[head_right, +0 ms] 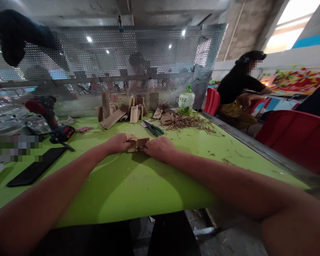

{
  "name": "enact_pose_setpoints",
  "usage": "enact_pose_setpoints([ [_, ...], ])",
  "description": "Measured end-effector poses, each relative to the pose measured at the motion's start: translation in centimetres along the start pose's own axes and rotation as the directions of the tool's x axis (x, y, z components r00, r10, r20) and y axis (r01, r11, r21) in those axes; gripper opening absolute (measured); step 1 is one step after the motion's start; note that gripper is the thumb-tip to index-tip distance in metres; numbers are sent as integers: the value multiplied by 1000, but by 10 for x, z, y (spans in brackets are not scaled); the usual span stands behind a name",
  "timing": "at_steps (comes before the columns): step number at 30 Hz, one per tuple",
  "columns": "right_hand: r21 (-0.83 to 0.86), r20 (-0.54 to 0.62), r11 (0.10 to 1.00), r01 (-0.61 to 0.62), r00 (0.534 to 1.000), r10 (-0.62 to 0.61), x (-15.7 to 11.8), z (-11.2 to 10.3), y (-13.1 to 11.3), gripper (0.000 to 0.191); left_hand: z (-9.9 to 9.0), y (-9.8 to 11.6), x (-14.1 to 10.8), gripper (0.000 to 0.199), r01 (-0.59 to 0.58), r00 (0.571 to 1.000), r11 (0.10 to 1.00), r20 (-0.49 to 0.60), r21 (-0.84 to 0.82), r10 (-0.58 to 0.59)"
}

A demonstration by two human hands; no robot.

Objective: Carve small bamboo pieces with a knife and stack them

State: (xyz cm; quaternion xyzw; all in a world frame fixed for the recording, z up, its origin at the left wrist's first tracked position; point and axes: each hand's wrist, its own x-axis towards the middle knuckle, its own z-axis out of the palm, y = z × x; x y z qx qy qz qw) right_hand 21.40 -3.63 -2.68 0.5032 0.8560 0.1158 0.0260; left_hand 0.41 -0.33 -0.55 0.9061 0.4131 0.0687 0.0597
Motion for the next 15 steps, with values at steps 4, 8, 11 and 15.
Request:
enact_pose_setpoints([
  [4, 12, -7, 1000, -13, 1000, 13, -2, -1, -2, 61, 2, 4, -3, 37, 44, 998, 995, -45, 86, -40],
  [8, 24, 2, 1000, -2, 1000, 2, -3, -3, -1, 60, 0, 2, 0, 35, 17, 1000, 999, -13, 31, -16],
  [11, 61, 37, 998, -20, 999, 18, -2, -3, 0, 61, -2, 1, 4, 33, 48, 998, 994, 34, -94, -45],
  [15, 59, 50, 997, -46, 998, 43, 0, -2, 0, 62, -3, -3, 9, 30, 74, 996, 986, 67, -150, -65],
])
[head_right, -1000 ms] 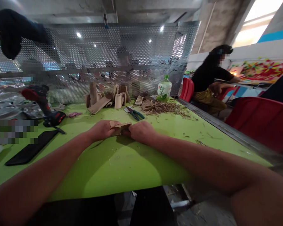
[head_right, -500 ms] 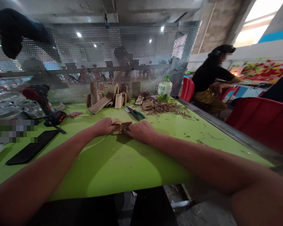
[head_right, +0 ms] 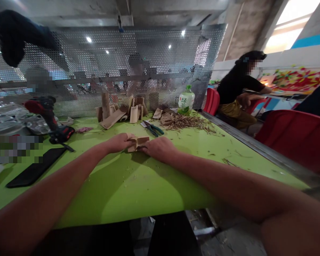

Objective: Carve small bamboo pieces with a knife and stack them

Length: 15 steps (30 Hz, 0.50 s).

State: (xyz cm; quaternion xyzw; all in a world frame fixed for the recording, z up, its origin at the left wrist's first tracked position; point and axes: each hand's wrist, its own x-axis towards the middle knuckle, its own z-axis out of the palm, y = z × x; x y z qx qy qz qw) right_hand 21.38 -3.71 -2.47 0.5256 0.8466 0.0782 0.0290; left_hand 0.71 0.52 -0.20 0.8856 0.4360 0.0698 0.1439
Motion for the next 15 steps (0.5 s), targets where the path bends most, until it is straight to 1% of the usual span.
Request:
enact_pose_setpoints([
  [1, -4, 4, 1000, -4, 1000, 4, 1, 0, 0, 62, 0, -1, 1, 30, 19, 1000, 1000, 17, -22, -19],
  [4, -6, 9, 1000, -10, 1000, 10, 1, -1, 0, 64, 0, -2, 2, 32, 127, 989, 987, 84, -100, -119],
  [6, 0, 8, 1000, -3, 1000, 3, 1, -2, 0, 63, 0, 0, 1, 32, 137, 988, 986, 80, -98, -129],
  [7, 2, 1, 1000, 6, 1000, -6, 1, -2, 0, 63, 0, 2, -1, 31, 110, 993, 992, 51, -65, -107],
  [9, -13, -23, 1000, 21, 1000, -21, -1, -2, -1, 63, 1, 5, -6, 31, 41, 999, 997, -25, 61, -39],
  [11, -38, -34, 999, 21, 999, -22, -2, -2, -2, 66, 3, 7, -11, 34, 24, 997, 978, -77, 205, -9],
  [13, -51, -29, 999, 10, 1000, -12, -2, -3, -3, 70, 5, 8, -15, 37, 27, 995, 952, -97, 306, 3],
  [15, -43, -19, 999, 9, 1000, -10, -2, -4, -3, 72, 6, 9, -17, 37, 13, 995, 937, -95, 350, 22],
])
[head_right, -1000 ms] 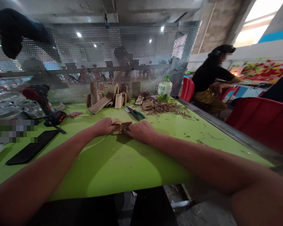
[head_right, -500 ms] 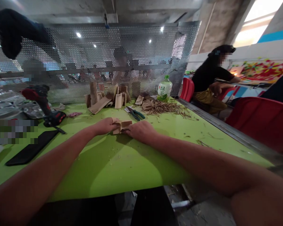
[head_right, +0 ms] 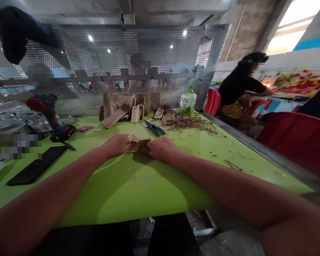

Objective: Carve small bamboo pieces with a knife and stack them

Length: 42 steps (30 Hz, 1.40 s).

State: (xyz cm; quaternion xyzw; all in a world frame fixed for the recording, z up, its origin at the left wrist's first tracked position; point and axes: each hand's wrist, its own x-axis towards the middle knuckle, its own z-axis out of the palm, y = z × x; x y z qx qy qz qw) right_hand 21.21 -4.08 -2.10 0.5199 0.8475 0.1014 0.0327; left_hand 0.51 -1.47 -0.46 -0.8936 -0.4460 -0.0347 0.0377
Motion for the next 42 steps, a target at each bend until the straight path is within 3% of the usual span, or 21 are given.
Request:
enact_pose_setpoints([
  [13, 57, 55, 998, -23, 998, 20, -1, -3, 4, 66, -2, -4, 1, 34, 20, 1000, 1000, -6, 10, -20],
  [17, 97, 16, 995, -25, 1000, 23, -5, 0, 7, 58, -2, -6, 1, 35, 58, 998, 998, 28, -18, -58],
  [21, 102, -42, 992, -80, 996, 84, -6, 2, 8, 59, -3, -5, 1, 36, 73, 996, 994, 49, -80, -69],
  [25, 128, -112, 990, -52, 991, 66, -3, 0, 4, 59, -5, -2, 1, 33, 102, 993, 988, 72, -115, -94],
  [34, -10, -36, 999, -38, 999, 37, 6, 1, 0, 63, -2, -3, 2, 33, 76, 996, 994, 51, -85, -72],
  [42, 17, 10, 1000, -22, 1000, 22, 10, 0, 2, 79, -4, 0, -2, 33, 102, 994, 992, 48, -71, -99],
])
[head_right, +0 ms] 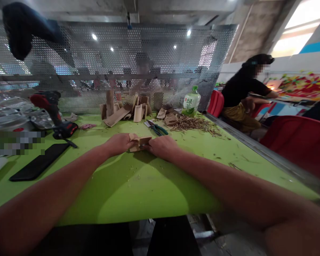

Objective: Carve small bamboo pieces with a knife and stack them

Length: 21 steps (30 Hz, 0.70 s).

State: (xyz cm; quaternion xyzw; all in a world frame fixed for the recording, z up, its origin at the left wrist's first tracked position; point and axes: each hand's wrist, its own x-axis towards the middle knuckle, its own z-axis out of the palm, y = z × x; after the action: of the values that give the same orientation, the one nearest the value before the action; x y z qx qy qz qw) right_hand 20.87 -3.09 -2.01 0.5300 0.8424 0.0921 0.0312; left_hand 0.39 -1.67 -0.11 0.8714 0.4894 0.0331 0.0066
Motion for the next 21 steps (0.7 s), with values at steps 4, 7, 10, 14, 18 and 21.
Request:
enact_pose_setpoints([
  [4, 16, 33, 1000, 19, 999, -19, 0, -1, -1, 74, 2, -1, 1, 35, 24, 1000, 999, 3, 22, -25],
  [7, -11, 59, 998, 59, 997, -59, -1, 0, 0, 66, 6, -6, 5, 36, 18, 999, 997, -48, 73, -14],
  [10, 5, 36, 999, 52, 998, -52, -4, 2, 3, 64, 8, -13, 10, 37, 14, 999, 998, -51, 56, -11],
  [14, 89, -47, 996, -10, 999, 14, -9, 5, 7, 66, 7, -13, 10, 35, -32, 999, 998, -16, -60, 31],
  [18, 52, -90, 998, -36, 995, 41, -9, 3, 5, 63, 5, -6, 7, 32, -67, 997, 982, 19, -177, 72],
  [21, 47, -53, 998, -50, 997, 52, -7, 1, 4, 63, 4, -2, 6, 34, -20, 999, 979, 37, -202, 28],
])
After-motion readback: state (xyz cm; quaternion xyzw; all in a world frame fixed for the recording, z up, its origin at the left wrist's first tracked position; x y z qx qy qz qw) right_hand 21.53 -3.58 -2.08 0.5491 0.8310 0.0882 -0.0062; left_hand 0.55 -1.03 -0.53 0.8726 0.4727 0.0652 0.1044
